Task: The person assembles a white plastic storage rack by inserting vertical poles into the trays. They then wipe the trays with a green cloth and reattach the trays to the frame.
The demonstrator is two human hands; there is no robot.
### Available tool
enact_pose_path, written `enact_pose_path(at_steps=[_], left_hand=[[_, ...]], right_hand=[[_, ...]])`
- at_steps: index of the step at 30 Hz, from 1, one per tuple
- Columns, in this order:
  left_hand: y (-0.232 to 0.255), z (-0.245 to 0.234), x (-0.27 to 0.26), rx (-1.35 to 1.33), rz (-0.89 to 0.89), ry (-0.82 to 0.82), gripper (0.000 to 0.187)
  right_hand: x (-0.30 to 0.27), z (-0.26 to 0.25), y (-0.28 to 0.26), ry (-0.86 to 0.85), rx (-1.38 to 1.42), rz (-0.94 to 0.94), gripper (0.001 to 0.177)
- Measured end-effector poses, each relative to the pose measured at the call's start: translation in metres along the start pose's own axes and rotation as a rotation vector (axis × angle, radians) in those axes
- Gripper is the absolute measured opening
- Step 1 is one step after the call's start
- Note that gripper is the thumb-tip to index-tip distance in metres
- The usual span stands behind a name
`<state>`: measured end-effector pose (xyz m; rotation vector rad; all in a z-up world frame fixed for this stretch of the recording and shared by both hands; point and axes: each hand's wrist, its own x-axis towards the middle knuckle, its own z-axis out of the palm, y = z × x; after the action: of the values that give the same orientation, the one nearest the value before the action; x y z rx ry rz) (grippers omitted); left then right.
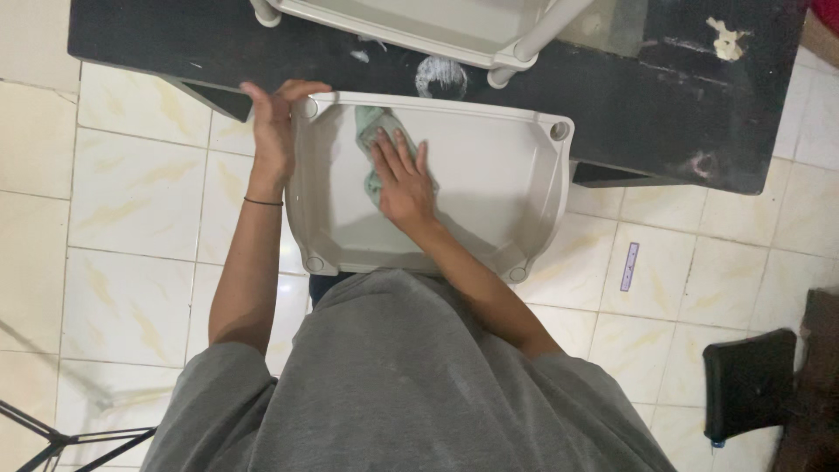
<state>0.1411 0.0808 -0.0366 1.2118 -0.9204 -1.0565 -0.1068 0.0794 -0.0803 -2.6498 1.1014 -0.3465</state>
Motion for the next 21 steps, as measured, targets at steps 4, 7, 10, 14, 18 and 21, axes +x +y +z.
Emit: enact_pose_path(at_steps=[4, 7, 10, 14, 18, 21], left_hand=[[-0.016, -0.016, 0.0, -0.452, -0.141, -0.072, 0.118], [-0.025, -0.024, -0.001, -0.53, -0.171, -0.046, 0.12], [-0.034, -0.024, -0.001, -0.568, -0.169, -0.039, 0.119], [-0.037, -0.027, -0.003, -0.526, -0.155, -0.01, 0.118], [-0.04, -0.026, -0.005, -0.431, -0.113, 0.023, 0.116], [-0.041, -0.024, -0.003, -0.366, -0.058, 0.044, 0.115]], right_hand=[[0.016, 0.021, -0.027, -0.199, 0.068, -0.178, 0.072], [0.001, 0.023, -0.039, -0.33, 0.112, -0.351, 0.067], [-0.026, 0.011, -0.03, -0.584, 0.184, -0.405, 0.071], [-0.028, -0.016, 0.011, -0.445, 0.108, -0.302, 0.073], [0.014, -0.013, 0.026, -0.063, 0.01, -0.051, 0.07], [0.041, 0.004, 0.007, -0.079, 0.042, -0.04, 0.061]])
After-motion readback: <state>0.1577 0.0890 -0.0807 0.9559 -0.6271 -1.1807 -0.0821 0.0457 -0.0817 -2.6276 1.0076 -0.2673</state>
